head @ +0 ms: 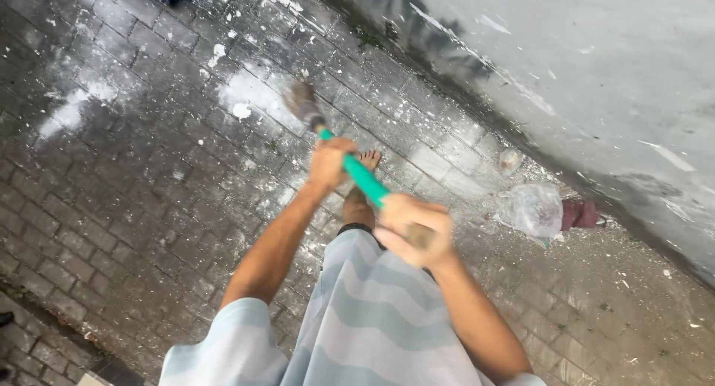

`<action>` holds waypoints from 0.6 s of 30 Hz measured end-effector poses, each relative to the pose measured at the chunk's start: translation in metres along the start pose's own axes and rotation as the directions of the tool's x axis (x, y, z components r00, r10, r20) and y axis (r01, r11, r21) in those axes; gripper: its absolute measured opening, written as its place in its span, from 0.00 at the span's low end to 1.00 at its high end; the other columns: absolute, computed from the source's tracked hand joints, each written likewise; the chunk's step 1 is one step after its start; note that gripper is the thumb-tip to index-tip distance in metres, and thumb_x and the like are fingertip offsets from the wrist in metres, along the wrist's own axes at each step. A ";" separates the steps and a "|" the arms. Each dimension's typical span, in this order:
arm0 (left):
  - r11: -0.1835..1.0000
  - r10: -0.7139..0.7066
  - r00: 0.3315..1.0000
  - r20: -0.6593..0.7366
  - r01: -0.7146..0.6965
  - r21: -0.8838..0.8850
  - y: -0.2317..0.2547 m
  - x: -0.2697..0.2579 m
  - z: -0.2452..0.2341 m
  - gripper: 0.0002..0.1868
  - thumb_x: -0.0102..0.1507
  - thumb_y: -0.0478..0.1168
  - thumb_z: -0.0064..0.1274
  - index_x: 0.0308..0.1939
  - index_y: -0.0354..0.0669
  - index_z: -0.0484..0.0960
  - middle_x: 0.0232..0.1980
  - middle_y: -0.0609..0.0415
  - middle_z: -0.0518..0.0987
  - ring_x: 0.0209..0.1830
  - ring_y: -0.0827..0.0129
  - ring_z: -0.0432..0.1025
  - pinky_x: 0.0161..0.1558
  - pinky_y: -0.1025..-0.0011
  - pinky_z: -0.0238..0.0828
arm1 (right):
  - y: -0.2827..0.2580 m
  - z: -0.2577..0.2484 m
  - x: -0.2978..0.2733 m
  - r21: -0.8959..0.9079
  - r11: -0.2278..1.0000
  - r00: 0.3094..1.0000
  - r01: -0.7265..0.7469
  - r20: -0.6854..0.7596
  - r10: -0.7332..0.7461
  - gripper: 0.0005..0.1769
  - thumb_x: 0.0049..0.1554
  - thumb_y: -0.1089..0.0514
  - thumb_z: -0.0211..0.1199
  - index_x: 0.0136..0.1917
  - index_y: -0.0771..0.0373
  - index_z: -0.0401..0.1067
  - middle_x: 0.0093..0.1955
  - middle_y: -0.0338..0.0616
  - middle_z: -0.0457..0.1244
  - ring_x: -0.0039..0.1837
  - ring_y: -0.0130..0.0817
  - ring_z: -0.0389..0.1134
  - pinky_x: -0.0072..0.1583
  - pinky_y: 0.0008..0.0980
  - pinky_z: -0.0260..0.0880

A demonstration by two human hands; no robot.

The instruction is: The person sweeps the brick floor using a broom, moving white powder and debris toward a corner and around stored items.

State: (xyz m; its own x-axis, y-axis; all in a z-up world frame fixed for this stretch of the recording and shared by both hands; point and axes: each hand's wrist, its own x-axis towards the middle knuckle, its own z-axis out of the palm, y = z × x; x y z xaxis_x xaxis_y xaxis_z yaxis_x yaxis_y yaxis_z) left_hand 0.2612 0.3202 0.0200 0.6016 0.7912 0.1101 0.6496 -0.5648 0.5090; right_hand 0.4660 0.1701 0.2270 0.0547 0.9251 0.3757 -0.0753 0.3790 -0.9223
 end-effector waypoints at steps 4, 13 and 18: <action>0.950 -0.275 0.960 0.052 0.264 0.165 -0.083 0.006 0.022 0.16 0.54 0.37 0.59 0.45 0.56 0.85 0.52 0.57 0.82 0.54 0.55 0.77 0.52 0.57 0.73 | 0.062 0.044 0.069 -0.022 1.000 0.998 -0.002 0.062 0.004 0.12 0.50 0.72 0.69 0.35 0.64 0.66 0.39 0.45 0.66 0.44 0.38 0.70 0.58 0.41 0.71; 0.884 0.325 0.700 0.636 0.013 -0.466 0.163 0.099 0.143 0.07 0.61 0.46 0.54 0.42 0.67 0.80 0.49 0.65 0.82 0.49 0.65 0.79 0.52 0.62 0.74 | -0.027 -0.049 0.067 -0.503 0.716 0.875 -0.484 -0.295 0.384 0.13 0.45 0.70 0.68 0.29 0.64 0.64 0.29 0.39 0.59 0.30 0.29 0.60 0.34 0.29 0.58; 0.811 0.558 0.640 0.529 -0.284 -0.512 0.243 0.126 0.097 0.10 0.54 0.46 0.59 0.39 0.66 0.84 0.40 0.68 0.84 0.44 0.73 0.80 0.63 0.57 0.69 | -0.108 -0.069 0.070 -0.480 0.844 0.917 -0.240 -0.398 0.034 0.11 0.47 0.69 0.67 0.33 0.64 0.64 0.32 0.43 0.62 0.34 0.34 0.67 0.41 0.36 0.69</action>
State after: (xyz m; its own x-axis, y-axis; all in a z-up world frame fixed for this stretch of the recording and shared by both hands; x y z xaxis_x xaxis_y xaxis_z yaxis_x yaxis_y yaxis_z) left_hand 0.5394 0.2601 0.0749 0.9930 0.0673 -0.0969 0.1180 -0.5627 0.8182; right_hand 0.5462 0.1925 0.3468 0.4440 0.8520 0.2773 0.4017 0.0873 -0.9116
